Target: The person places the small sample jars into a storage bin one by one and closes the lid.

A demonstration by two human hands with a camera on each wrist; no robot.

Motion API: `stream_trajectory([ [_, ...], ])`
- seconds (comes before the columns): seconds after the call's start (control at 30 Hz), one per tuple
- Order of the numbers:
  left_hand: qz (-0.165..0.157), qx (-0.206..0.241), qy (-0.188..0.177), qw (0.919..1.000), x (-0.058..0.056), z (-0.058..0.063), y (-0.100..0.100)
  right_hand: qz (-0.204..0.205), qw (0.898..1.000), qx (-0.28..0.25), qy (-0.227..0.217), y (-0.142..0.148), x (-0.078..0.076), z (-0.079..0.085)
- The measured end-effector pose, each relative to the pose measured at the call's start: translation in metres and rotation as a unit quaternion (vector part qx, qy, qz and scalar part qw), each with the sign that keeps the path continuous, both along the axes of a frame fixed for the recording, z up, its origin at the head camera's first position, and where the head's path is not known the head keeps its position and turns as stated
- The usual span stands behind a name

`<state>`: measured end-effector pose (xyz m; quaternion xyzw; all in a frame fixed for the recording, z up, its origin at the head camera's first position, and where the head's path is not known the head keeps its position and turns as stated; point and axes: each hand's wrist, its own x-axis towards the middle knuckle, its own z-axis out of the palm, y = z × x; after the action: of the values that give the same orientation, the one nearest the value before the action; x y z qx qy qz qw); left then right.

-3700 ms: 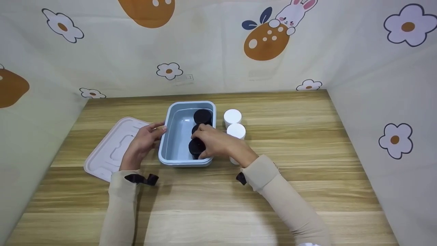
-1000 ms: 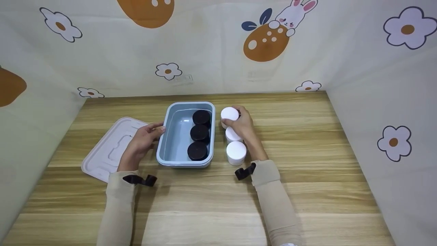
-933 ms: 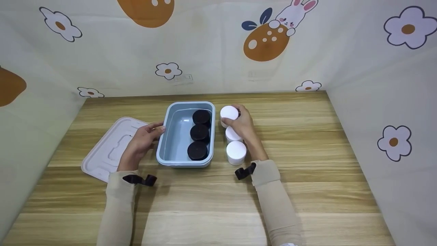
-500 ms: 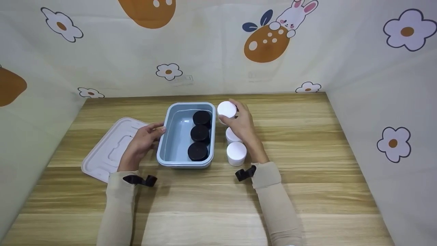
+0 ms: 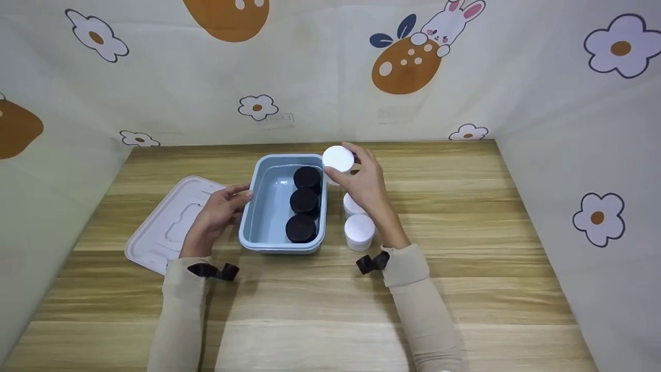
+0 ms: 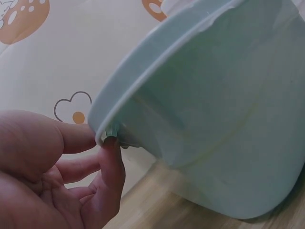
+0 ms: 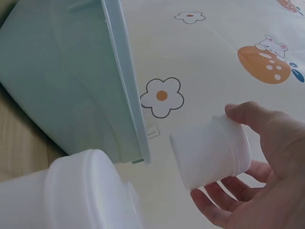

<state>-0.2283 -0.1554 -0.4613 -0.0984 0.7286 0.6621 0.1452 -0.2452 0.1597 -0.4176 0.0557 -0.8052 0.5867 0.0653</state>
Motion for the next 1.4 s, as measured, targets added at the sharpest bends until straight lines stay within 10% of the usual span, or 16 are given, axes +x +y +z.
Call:
stream_trajectory([
  [0.5, -0.001, 0.008, 0.012, 0.9999, 0.001, -0.001, 0.001, 0.051, 0.984, 0.146, 0.083, -0.024, -0.006, 0.02],
  [1.4, -0.004, -0.026, -0.006, 0.9996, -0.001, -0.001, 0.0, 0.145, 0.959, 0.24, 0.039, -0.09, -0.042, 0.026],
])
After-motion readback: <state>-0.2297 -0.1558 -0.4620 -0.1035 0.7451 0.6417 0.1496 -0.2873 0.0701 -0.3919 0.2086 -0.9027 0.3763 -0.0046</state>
